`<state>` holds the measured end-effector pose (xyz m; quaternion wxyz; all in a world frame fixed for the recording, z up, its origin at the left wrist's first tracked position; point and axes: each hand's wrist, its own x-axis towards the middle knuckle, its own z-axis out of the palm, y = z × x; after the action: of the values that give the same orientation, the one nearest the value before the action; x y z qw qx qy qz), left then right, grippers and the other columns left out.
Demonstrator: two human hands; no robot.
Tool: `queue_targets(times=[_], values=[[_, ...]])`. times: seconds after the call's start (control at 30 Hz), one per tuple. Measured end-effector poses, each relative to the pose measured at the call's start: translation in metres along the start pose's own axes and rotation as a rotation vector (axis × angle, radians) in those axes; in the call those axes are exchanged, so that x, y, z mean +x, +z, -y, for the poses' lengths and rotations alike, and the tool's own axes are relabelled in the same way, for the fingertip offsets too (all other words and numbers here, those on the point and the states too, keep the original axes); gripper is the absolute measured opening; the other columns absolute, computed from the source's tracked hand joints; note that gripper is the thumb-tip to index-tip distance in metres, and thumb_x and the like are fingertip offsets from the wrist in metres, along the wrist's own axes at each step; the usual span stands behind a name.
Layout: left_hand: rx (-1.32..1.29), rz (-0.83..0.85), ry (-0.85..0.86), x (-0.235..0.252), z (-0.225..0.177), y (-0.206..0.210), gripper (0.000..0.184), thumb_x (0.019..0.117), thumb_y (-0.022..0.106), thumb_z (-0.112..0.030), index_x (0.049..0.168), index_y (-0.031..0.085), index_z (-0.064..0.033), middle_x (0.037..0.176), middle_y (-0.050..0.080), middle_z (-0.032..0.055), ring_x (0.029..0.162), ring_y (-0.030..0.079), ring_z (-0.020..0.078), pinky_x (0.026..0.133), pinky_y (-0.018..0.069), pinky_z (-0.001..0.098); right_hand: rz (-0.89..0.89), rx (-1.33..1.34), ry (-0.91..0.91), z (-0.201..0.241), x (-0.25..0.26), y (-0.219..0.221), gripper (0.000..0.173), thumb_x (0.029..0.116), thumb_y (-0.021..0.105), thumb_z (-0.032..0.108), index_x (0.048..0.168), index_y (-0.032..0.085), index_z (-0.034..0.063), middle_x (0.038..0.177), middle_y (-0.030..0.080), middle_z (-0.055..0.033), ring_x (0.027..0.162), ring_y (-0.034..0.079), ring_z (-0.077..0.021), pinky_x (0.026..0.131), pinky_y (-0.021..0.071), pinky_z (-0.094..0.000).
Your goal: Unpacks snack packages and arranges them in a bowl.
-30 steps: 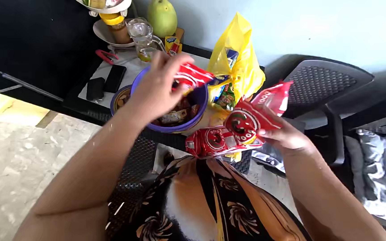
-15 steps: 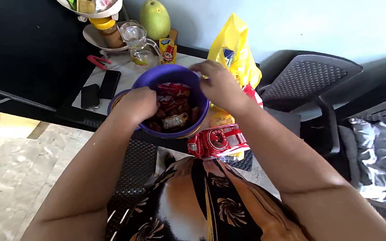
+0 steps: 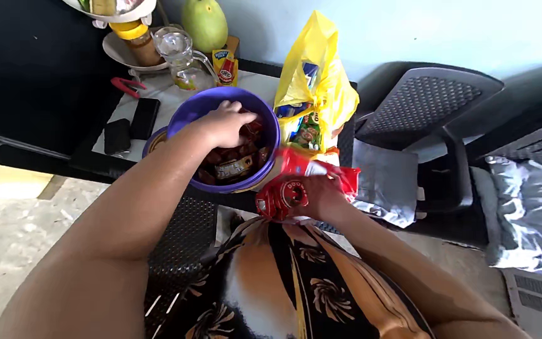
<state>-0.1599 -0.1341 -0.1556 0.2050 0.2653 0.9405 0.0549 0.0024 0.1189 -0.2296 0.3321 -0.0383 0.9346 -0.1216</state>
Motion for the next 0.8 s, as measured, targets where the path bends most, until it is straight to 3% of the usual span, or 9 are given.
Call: queue_targets(times=[0.1, 0.17, 0.23, 0.33, 0.4, 0.47, 0.53, 0.7, 0.8], values=[[0.035, 0.108, -0.131, 0.004, -0.011, 0.003, 0.077, 0.0881, 0.077, -0.014, 0.156, 0.043, -0.0225, 0.161, 0.03, 0.0253, 0.141, 0.035, 0.0545, 0.102, 0.042, 0.0722, 0.119, 0.005, 0.015, -0.001, -0.007, 0.004, 0.073, 0.0885, 0.068, 0.066, 0.13, 0.066, 0.0061, 0.132, 0.064, -0.0256, 0.129, 0.056, -0.0453, 0.104, 0.0408, -0.0718], [0.017, 0.13, -0.177, 0.003, -0.008, 0.012, 0.089, 0.0884, 0.08, -0.017, 0.161, 0.031, -0.0319, 0.164, 0.023, 0.0246, 0.131, 0.045, 0.0574, 0.096, 0.0441, 0.0732, 0.08, 0.066, 0.025, -0.004, -0.016, 0.0, 0.075, 0.0844, 0.076, 0.06, 0.137, 0.063, 0.0085, 0.138, 0.062, -0.0205, 0.135, 0.054, -0.0376, 0.112, 0.0379, -0.0636], [0.01, 0.11, -0.156, 0.004, -0.003, 0.02, 0.094, 0.0862, 0.083, -0.022, 0.162, 0.028, -0.0318, 0.163, 0.024, 0.026, 0.121, 0.053, 0.0567, 0.093, 0.0469, 0.0709, 0.106, 0.07, -0.01, -0.006, -0.021, -0.007, 0.076, 0.0857, 0.078, 0.054, 0.143, 0.058, 0.0085, 0.145, 0.058, -0.0186, 0.141, 0.049, -0.0336, 0.118, 0.0338, -0.0574], [0.011, 0.103, -0.14, 0.008, 0.002, 0.024, 0.096, 0.0844, 0.084, -0.017, 0.161, 0.029, -0.0326, 0.163, 0.024, 0.0255, 0.116, 0.057, 0.055, 0.092, 0.0492, 0.0695, 0.101, 0.016, -0.175, -0.028, -0.004, 0.0, 0.07, 0.0886, 0.071, 0.059, 0.136, 0.062, 0.0089, 0.139, 0.061, -0.0185, 0.136, 0.052, -0.0342, 0.112, 0.0379, -0.0623], [0.023, 0.111, -0.129, 0.008, 0.004, 0.019, 0.094, 0.0862, 0.079, -0.004, 0.161, 0.029, -0.0333, 0.162, 0.024, 0.0254, 0.113, 0.059, 0.0552, 0.091, 0.0495, 0.0696, 0.118, 0.029, -0.139, -0.027, 0.001, -0.005, 0.069, 0.0896, 0.07, 0.06, 0.133, 0.064, 0.0074, 0.137, 0.062, -0.0203, 0.134, 0.054, -0.0367, 0.11, 0.0387, -0.0655], [0.052, 0.125, -0.124, 0.009, 0.01, 0.02, 0.1, 0.084, 0.079, 0.0, 0.161, 0.028, -0.0363, 0.163, 0.024, 0.0249, 0.114, 0.059, 0.0557, 0.091, 0.0495, 0.0696, 0.178, -0.003, -0.054, -0.012, -0.003, -0.017, 0.068, 0.0887, 0.074, 0.057, 0.135, 0.064, 0.0078, 0.137, 0.062, -0.0199, 0.135, 0.053, -0.0364, 0.112, 0.0377, -0.0627], [0.073, 0.128, -0.13, 0.012, 0.016, 0.022, 0.108, 0.0782, 0.088, -0.008, 0.162, 0.025, -0.0383, 0.163, 0.023, 0.0251, 0.116, 0.058, 0.0551, 0.092, 0.0495, 0.0693, 0.257, -0.056, 0.014, -0.003, -0.004, -0.023, 0.072, 0.089, 0.073, 0.058, 0.138, 0.062, 0.0066, 0.14, 0.06, -0.0219, 0.137, 0.052, -0.0386, 0.112, 0.0368, -0.0654], [-0.013, 0.116, -0.159, 0.013, 0.019, 0.027, 0.086, 0.0932, 0.075, -0.025, 0.161, 0.025, -0.0388, 0.161, 0.026, 0.0283, 0.118, 0.059, 0.0501, 0.093, 0.0495, 0.0673, 0.136, -0.062, -0.115, -0.009, -0.002, -0.016, 0.073, 0.0845, 0.077, 0.058, 0.139, 0.061, 0.0118, 0.141, 0.06, -0.0171, 0.137, 0.052, -0.0334, 0.112, 0.0386, -0.0628], [0.025, 0.101, -0.162, 0.015, 0.019, 0.029, 0.094, 0.086, 0.082, -0.031, 0.161, 0.026, -0.0409, 0.16, 0.029, 0.0279, 0.117, 0.06, 0.0498, 0.092, 0.0502, 0.0678, 0.189, -0.062, -0.009, -0.008, -0.006, -0.019, 0.074, 0.0904, 0.067, 0.063, 0.137, 0.061, 0.0066, 0.14, 0.059, -0.0211, 0.137, 0.051, -0.0383, 0.11, 0.0368, -0.0673]])
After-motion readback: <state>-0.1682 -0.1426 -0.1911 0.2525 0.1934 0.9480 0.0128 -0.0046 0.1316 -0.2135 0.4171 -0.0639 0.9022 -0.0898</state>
